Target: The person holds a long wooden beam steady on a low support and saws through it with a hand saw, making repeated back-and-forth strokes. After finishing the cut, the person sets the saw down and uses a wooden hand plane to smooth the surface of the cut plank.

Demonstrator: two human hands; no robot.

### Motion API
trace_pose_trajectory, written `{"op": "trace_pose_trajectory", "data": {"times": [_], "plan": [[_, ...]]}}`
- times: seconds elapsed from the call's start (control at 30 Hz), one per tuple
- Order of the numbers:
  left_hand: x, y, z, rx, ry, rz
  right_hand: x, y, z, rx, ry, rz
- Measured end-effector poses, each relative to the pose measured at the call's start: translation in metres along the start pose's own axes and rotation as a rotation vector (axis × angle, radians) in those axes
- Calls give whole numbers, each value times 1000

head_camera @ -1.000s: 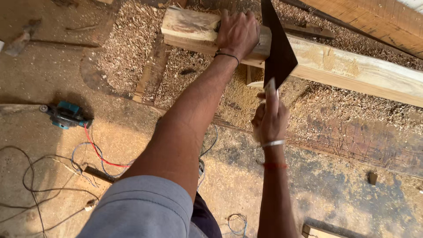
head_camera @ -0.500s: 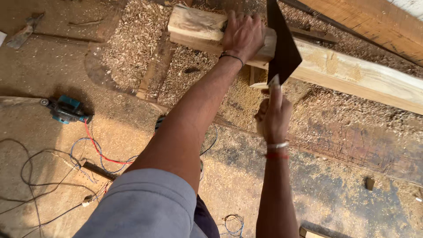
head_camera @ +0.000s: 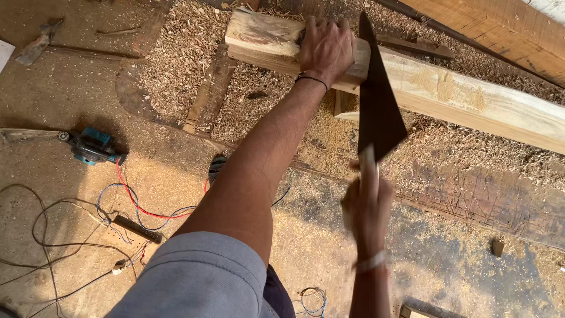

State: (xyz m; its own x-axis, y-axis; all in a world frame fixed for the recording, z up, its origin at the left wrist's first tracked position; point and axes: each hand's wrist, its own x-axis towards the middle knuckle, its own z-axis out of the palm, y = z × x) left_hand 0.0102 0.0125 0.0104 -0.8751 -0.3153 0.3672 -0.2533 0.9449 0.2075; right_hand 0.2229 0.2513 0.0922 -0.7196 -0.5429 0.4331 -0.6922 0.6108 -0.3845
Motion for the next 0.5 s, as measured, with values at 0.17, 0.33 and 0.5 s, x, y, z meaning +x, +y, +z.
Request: {"op": "trace_pose_trajectory", "data": {"times": [0.17,0.33,0.5], "plan": [[6,-6,0,22,4,26,44,27,47,937,12,942],[5,-5,5,-3,-39,-8,-108,-49,1,759,63,860],[0,2,9,21,18,-24,-112,-51,-33,814,-28,959]]}}
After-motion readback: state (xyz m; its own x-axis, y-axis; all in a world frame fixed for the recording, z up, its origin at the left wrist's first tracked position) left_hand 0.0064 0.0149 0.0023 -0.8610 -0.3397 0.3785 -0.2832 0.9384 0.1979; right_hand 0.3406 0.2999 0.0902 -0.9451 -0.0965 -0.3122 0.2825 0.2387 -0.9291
